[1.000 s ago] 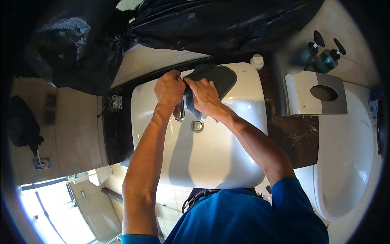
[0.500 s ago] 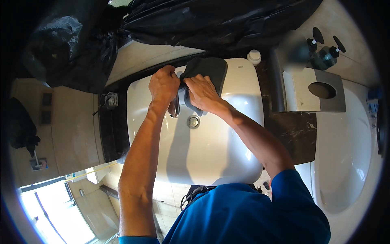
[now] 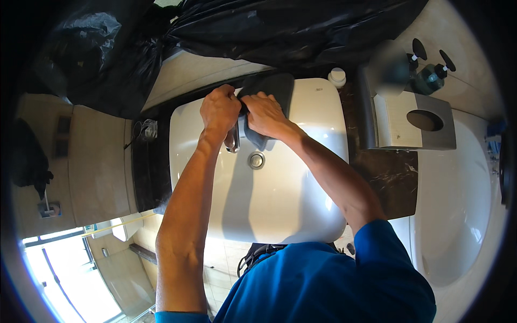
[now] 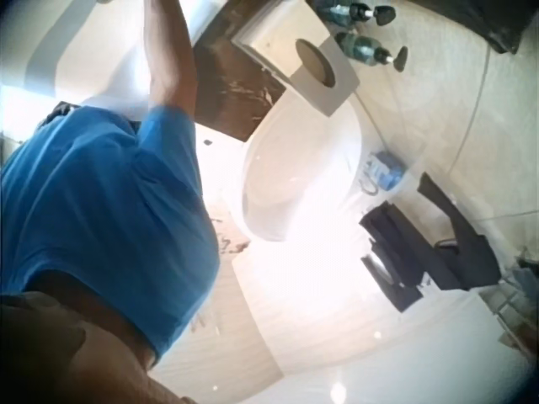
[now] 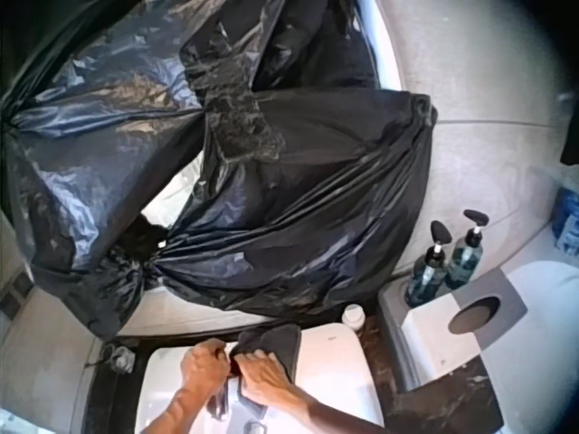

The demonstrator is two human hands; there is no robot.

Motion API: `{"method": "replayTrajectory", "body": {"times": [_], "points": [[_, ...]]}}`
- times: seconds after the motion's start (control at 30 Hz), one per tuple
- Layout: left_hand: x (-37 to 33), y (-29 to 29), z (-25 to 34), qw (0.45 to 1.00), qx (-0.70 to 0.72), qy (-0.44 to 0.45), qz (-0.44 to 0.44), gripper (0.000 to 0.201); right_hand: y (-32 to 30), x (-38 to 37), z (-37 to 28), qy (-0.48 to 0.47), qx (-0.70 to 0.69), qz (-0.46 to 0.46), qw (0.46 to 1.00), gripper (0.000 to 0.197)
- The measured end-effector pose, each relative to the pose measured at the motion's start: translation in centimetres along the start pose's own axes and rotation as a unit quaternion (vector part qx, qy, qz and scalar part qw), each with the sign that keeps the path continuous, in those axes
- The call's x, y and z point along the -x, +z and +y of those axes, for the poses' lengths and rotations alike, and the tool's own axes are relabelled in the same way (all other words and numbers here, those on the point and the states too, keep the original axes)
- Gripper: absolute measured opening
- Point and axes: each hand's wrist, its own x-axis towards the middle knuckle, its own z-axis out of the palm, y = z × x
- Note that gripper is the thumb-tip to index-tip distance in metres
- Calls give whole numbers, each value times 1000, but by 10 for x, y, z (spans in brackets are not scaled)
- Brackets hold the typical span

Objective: The person wipes a bathroom sink, faucet, and countertop with a dark cloth, then wipes the glass shower door. The person uses a cloth to clean the sink basin, faucet, and surrounding countertop, then moves to wipe the glass shower door.

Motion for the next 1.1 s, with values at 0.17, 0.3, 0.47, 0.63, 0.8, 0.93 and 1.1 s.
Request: {"method": "replayTrajectory", "body": {"times": [0.17, 0.3, 0.47, 0.63, 0.8, 0.93, 1.1], "points": [[-2, 10, -7, 1000, -3, 5, 15, 24, 1, 21, 2, -9, 16, 2, 1000, 29], [-3, -1, 7, 1000, -17, -18, -14, 25, 11, -16, 6, 12, 3, -1, 1000, 34], [-5, -3, 6, 999, -31, -17, -17, 25, 11, -25, 4, 12, -4, -44, 999, 36], [-5, -2, 0, 1000, -25, -13, -11, 29, 10, 15, -10, 13, 34, 30, 999, 30], [-8, -5, 6, 997, -51, -42, -51, 32, 1, 24, -17, 14, 55, 21, 998, 27], [-9, -12, 25, 993, -70, -49, -77, 35, 0, 0, -8, 58, 62, 26, 996, 35], [-17, 16, -7, 999, -27, 6, 15, 22, 17, 7, -25, 75, 90, 45, 992, 37]]}}
